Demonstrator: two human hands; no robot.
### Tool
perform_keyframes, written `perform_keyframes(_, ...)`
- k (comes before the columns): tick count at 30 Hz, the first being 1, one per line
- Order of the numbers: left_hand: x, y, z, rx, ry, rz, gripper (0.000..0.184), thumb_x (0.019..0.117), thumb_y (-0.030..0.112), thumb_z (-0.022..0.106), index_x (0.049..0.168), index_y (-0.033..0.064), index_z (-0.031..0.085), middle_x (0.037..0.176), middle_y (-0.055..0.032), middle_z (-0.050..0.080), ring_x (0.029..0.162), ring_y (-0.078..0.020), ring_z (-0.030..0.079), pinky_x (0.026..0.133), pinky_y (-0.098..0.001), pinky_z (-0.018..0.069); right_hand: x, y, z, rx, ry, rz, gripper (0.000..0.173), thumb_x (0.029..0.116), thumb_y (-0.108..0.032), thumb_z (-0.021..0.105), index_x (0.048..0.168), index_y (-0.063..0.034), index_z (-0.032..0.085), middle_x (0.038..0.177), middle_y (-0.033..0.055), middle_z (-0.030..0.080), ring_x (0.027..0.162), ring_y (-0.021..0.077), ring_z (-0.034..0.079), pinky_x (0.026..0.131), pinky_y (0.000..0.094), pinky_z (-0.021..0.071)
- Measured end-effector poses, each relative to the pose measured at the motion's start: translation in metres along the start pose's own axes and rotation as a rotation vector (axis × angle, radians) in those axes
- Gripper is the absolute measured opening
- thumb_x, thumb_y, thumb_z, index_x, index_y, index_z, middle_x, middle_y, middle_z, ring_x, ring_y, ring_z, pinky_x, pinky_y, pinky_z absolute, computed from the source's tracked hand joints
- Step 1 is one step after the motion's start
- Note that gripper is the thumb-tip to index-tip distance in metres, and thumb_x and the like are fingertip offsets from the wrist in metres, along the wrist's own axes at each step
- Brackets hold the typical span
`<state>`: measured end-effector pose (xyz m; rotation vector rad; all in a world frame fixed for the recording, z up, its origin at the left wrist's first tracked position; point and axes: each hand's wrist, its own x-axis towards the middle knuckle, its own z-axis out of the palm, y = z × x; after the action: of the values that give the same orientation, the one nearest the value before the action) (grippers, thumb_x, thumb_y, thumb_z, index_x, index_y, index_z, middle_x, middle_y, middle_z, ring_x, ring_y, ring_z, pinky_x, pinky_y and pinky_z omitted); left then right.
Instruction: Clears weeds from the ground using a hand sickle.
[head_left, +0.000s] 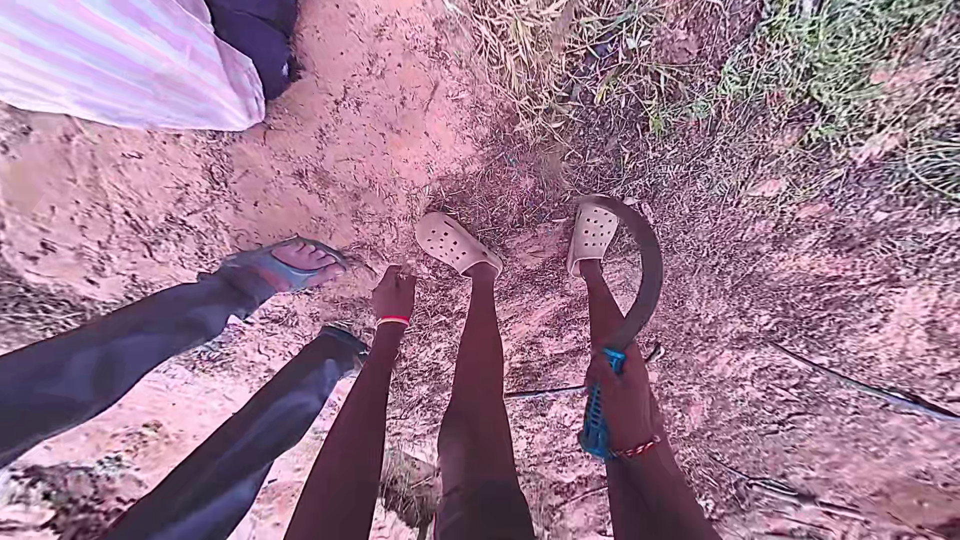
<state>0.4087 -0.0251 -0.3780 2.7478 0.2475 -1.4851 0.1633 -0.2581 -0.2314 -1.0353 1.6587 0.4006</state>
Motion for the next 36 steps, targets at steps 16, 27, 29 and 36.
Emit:
perform_keyframes(16, 0.081, 0.320, 0.190, 0.046, -0.031, 0.363, 0.085, 0.0912, 0.041, 0.074, 0.160, 0.0088, 0.036, 0.172, -0.0198, 0.007, 0.157, -0.0452, 0.010, 0.119, -0.0653, 0.0264, 0.105, 0.005, 0.044, 0.746, 0.107, 0.133, 0.013, 0.0994, 0.007, 0.044, 0.111, 0.0025, 0.048, 0.061, 0.0014, 0.053, 0.044, 0.0079, 0.055, 0.043, 0.0223, 0.0528)
perform_keyframes(27, 0.049, 0.275, 0.224, 0.140, -0.162, 0.300, 0.071, 0.0894, 0.017, 0.076, 0.150, -0.0012, 0.045, 0.151, -0.0290, 0.047, 0.142, -0.0403, 0.047, 0.116, -0.0551, 0.0388, 0.113, 0.006, 0.027, 1.001, 0.198, 0.287, 0.011, 0.1027, 0.004, 0.042, 0.112, 0.0020, 0.047, 0.063, 0.0022, 0.054, 0.045, 0.0085, 0.056, 0.044, 0.0229, 0.0533)
perform_keyframes(29, 0.042, 0.278, 0.222, 0.127, -0.159, 0.332, 0.069, 0.0916, 0.017, 0.074, 0.152, 0.0002, 0.044, 0.151, -0.0292, 0.047, 0.141, -0.0412, 0.047, 0.116, -0.0567, 0.0384, 0.114, 0.005, 0.024, 1.048, 0.207, 0.264, 0.012, 0.1013, 0.005, 0.042, 0.111, 0.0016, 0.047, 0.062, 0.0020, 0.054, 0.045, 0.0082, 0.056, 0.044, 0.0224, 0.0530)
perform_keyframes(36, 0.041, 0.295, 0.216, 0.085, -0.154, 0.332, 0.062, 0.0957, 0.023, 0.071, 0.148, -0.0016, 0.049, 0.145, -0.0273, 0.054, 0.138, -0.0390, 0.051, 0.115, -0.0557, 0.0394, 0.113, 0.007, 0.023, 1.104, 0.196, 0.235, 0.011, 0.1009, 0.005, 0.042, 0.110, 0.0021, 0.047, 0.063, 0.0026, 0.054, 0.045, 0.0086, 0.057, 0.044, 0.0227, 0.0535)
